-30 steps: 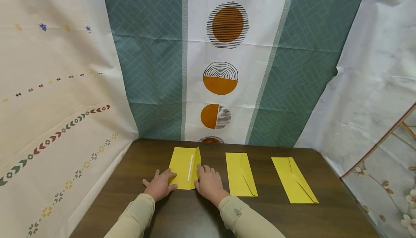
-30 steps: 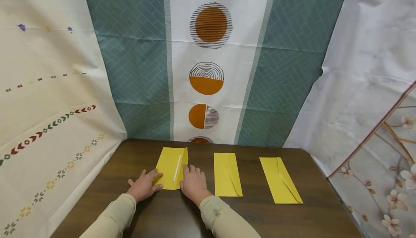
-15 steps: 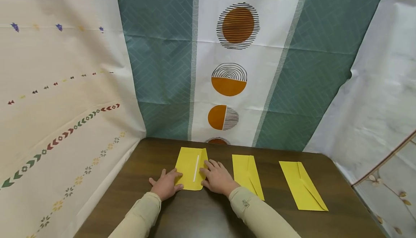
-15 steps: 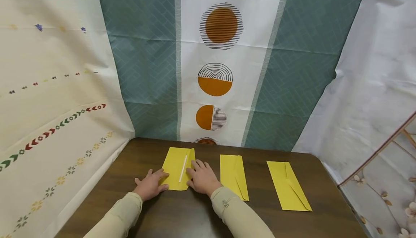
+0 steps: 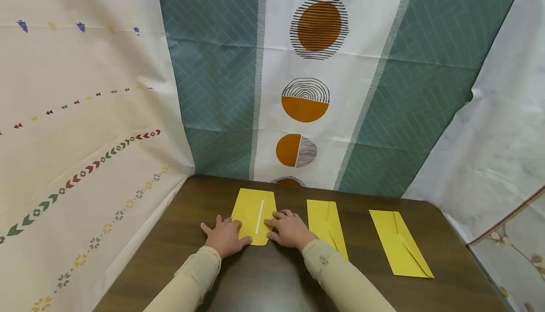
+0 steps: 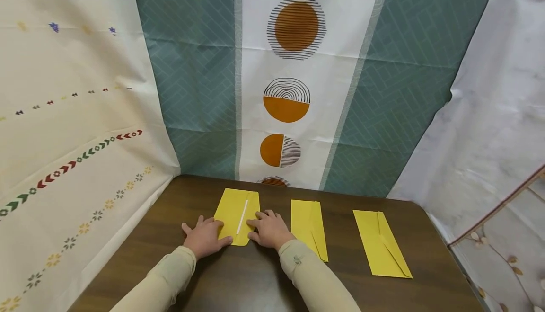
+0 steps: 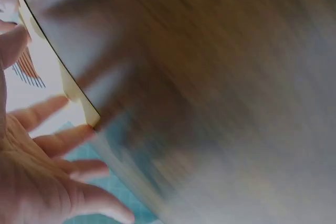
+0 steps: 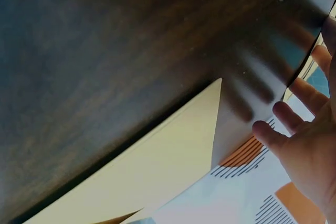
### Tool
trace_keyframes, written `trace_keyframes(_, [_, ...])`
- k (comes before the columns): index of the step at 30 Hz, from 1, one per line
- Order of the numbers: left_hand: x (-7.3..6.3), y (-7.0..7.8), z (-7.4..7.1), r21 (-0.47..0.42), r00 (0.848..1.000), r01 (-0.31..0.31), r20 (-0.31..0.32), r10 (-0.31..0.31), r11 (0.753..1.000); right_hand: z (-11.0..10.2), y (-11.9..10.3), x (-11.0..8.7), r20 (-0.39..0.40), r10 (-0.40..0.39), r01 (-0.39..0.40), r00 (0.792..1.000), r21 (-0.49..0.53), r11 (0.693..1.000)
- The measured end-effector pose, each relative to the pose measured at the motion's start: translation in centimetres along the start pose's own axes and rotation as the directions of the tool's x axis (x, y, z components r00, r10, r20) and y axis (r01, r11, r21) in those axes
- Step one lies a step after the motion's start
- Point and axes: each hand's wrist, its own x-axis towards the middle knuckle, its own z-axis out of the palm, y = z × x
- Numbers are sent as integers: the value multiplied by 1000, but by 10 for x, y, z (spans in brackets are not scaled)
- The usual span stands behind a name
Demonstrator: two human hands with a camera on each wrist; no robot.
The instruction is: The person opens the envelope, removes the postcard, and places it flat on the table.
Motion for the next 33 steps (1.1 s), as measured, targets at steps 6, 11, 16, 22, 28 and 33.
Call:
trace_keyframes(6, [2,21,3,78,996,89,-28,-87,993,0,-1,-1,-2,7,-7,1000,26,1000])
trace_keyframes(11, [6,32,7,99,990,142,-35,-139,985,-1,-3,-2,2,22,-22,1000,14,1000])
trace_keyframes(16, [11,36,10,77,984,179,-32,-177,981,-2,-3,-4,3,28,-28,1000,4,1000])
trace_keyframes(22, [7,41,11,25,983,178,-43,-177,984,-2,-3,-3,14,25,-25,1000,-2,1000])
trace_keyframes(28, [3,44,13,25,986,149,-78,-146,989,-1,-2,-4,14,29,-29,999,-12,1000])
trace_keyframes(33, [-2,47,17,55,985,145,-100,-139,988,-1,0,-2,2,19,-19,1000,-29,999])
